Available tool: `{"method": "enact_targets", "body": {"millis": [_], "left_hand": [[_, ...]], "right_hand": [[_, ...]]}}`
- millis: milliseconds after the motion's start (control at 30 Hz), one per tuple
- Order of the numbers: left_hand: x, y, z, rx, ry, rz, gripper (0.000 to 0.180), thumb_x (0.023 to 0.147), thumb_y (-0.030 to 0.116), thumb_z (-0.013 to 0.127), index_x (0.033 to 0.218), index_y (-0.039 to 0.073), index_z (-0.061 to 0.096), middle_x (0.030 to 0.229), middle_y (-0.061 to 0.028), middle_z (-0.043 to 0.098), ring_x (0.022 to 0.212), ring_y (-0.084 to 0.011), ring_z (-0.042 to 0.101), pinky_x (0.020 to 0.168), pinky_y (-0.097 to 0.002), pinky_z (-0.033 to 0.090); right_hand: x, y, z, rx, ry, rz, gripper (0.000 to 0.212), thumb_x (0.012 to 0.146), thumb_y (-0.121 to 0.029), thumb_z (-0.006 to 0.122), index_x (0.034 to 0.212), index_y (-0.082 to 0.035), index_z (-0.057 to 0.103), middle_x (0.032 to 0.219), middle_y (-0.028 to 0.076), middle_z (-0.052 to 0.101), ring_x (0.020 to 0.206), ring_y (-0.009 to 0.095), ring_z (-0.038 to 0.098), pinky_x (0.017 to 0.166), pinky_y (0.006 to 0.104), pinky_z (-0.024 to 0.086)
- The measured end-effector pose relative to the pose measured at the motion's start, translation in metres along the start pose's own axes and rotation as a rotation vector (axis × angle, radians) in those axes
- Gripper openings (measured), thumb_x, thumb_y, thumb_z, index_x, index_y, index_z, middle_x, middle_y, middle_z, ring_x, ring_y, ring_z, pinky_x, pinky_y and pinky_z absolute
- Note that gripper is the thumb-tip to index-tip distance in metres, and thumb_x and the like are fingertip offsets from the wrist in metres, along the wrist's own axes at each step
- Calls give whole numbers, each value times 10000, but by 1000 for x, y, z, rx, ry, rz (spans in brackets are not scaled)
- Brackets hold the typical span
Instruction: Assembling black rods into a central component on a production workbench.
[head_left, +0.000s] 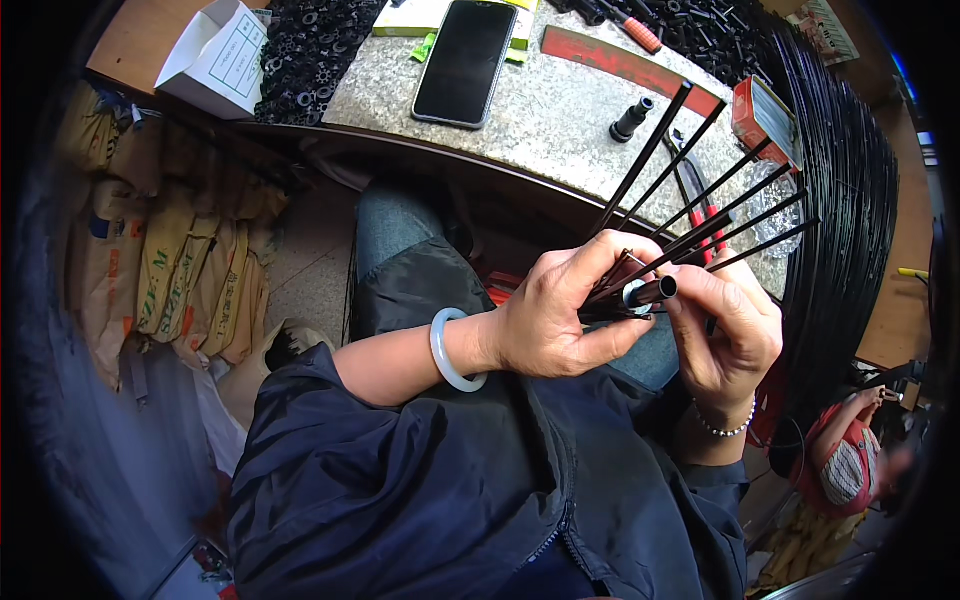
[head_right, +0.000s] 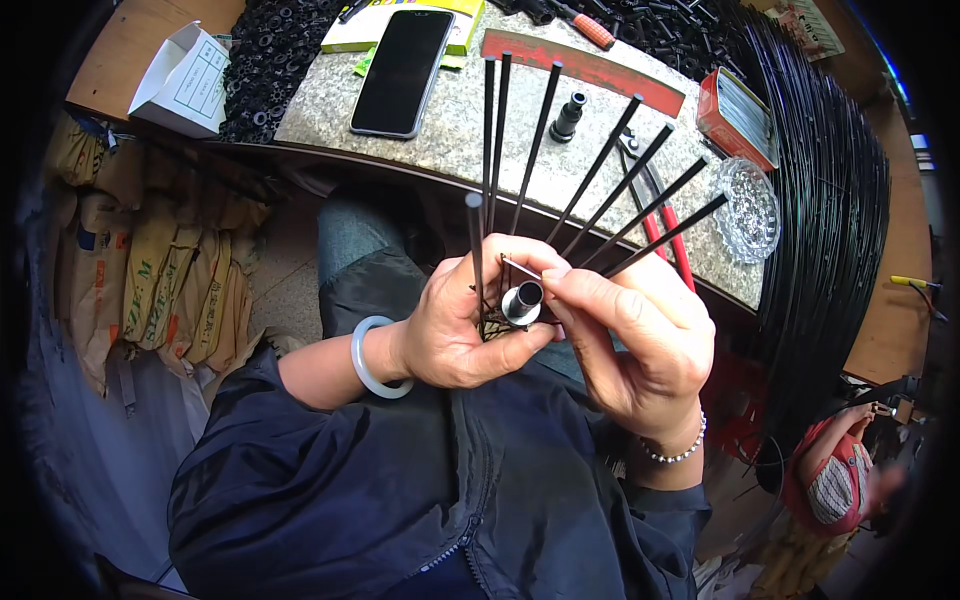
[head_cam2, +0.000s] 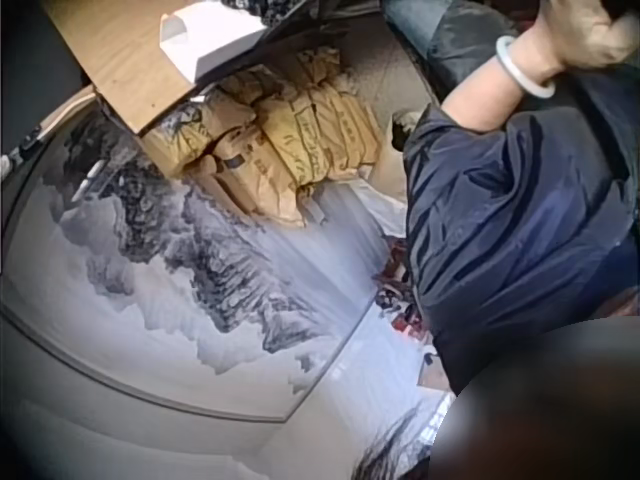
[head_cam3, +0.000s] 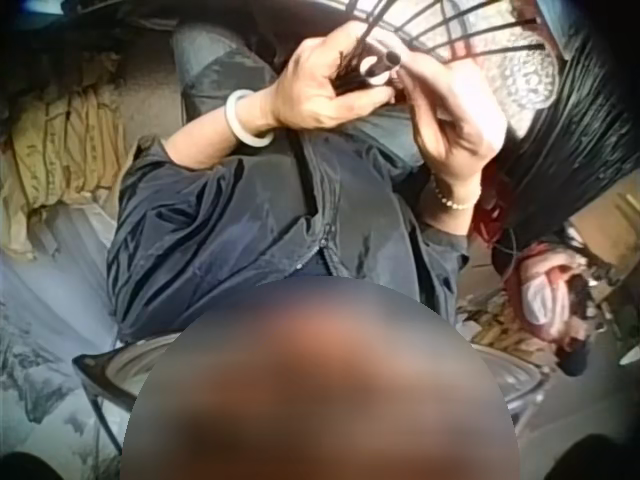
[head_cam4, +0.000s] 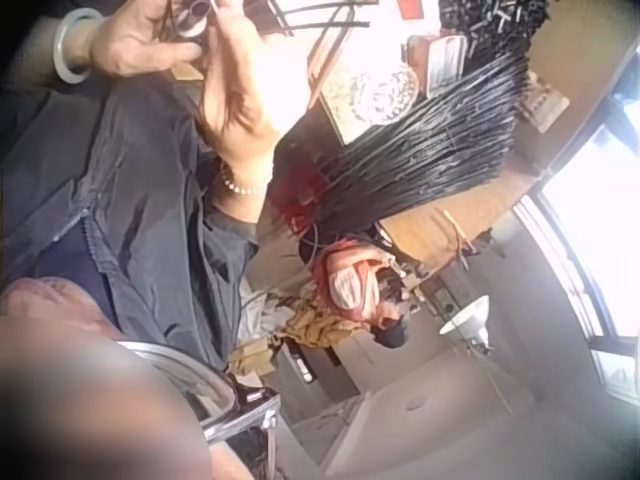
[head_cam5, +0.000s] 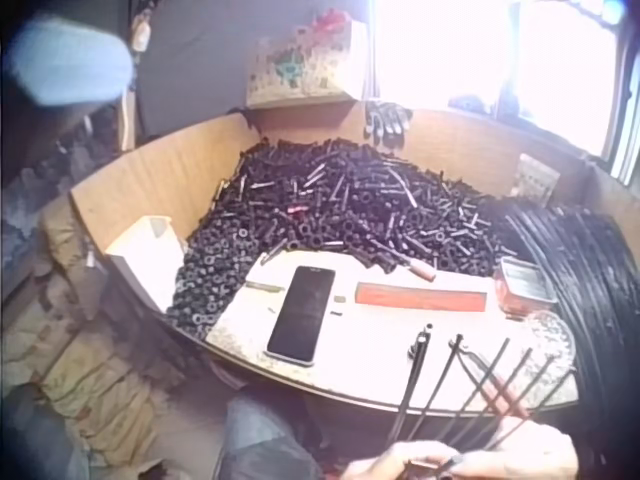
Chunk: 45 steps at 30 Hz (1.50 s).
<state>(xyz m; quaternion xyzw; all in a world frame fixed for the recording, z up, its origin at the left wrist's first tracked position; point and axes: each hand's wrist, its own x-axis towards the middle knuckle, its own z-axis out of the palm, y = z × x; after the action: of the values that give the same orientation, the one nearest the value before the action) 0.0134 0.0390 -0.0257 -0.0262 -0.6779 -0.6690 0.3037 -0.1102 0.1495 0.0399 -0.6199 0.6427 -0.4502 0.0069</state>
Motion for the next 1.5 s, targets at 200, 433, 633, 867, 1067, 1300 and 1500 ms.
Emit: {"method": "enact_targets", "body": {"millis": [200, 433, 633, 867, 1067, 1300, 1500], "left_hand": [[-4, -3, 2, -65, 4, -15, 400, 798, 11, 638, 1146, -28, 446, 914, -69, 583, 800, -92, 581, 711, -224, 480], [-9, -6, 0, -176, -54, -116, 398, 813, 7, 637, 1125, -12, 391, 1034, -106, 526, 902, -132, 590, 796, -272, 520], [-10, -6, 0, -182, -44, -139, 381, 815, 13, 640, 1100, -6, 388, 1021, -102, 528, 908, -131, 593, 794, -262, 516], [-9, -5, -1, -127, -42, -99, 378, 815, 14, 639, 1097, -3, 388, 1016, -97, 522, 897, -132, 598, 774, -257, 514], [-7, -5, -2, -72, -43, -65, 380, 811, 5, 633, 1108, -8, 397, 952, -84, 558, 842, -118, 615, 739, -235, 501], [-3, -4, -2, -14, -29, -15, 356, 827, 31, 618, 1116, -22, 418, 847, -68, 603, 759, -106, 627, 670, -217, 493], [-2, -3, -4, 25, -49, 3, 363, 828, 35, 620, 1122, -24, 416, 859, -68, 593, 737, -95, 614, 658, -211, 487]], "right_hand": [[0, -5, -2, -48, -29, 5, 253, 655, 77, 735, 888, 7, 667, 594, 32, 548, 499, 144, 475, 464, 246, 363], [0, -5, -3, -40, -40, 18, 248, 659, 77, 728, 890, 10, 667, 621, 44, 592, 513, 139, 509, 472, 238, 380], [1, -4, -3, -53, -48, 11, 247, 663, 76, 721, 895, 10, 668, 637, 49, 606, 527, 141, 522, 481, 235, 390], [2, -5, -3, -34, -47, 24, 253, 663, 72, 726, 898, -3, 672, 641, 44, 594, 532, 143, 516, 484, 241, 386], [4, -3, -1, -1, -46, 29, 254, 662, 55, 740, 898, -10, 674, 621, 40, 569, 526, 147, 506, 485, 246, 383], [6, 0, 1, 17, -46, 24, 236, 660, 42, 741, 881, -18, 681, 605, 44, 552, 512, 156, 498, 483, 256, 381], [7, 0, 0, 16, -59, 34, 232, 664, 44, 737, 880, -16, 679, 622, 44, 574, 520, 156, 512, 496, 259, 391]]}}
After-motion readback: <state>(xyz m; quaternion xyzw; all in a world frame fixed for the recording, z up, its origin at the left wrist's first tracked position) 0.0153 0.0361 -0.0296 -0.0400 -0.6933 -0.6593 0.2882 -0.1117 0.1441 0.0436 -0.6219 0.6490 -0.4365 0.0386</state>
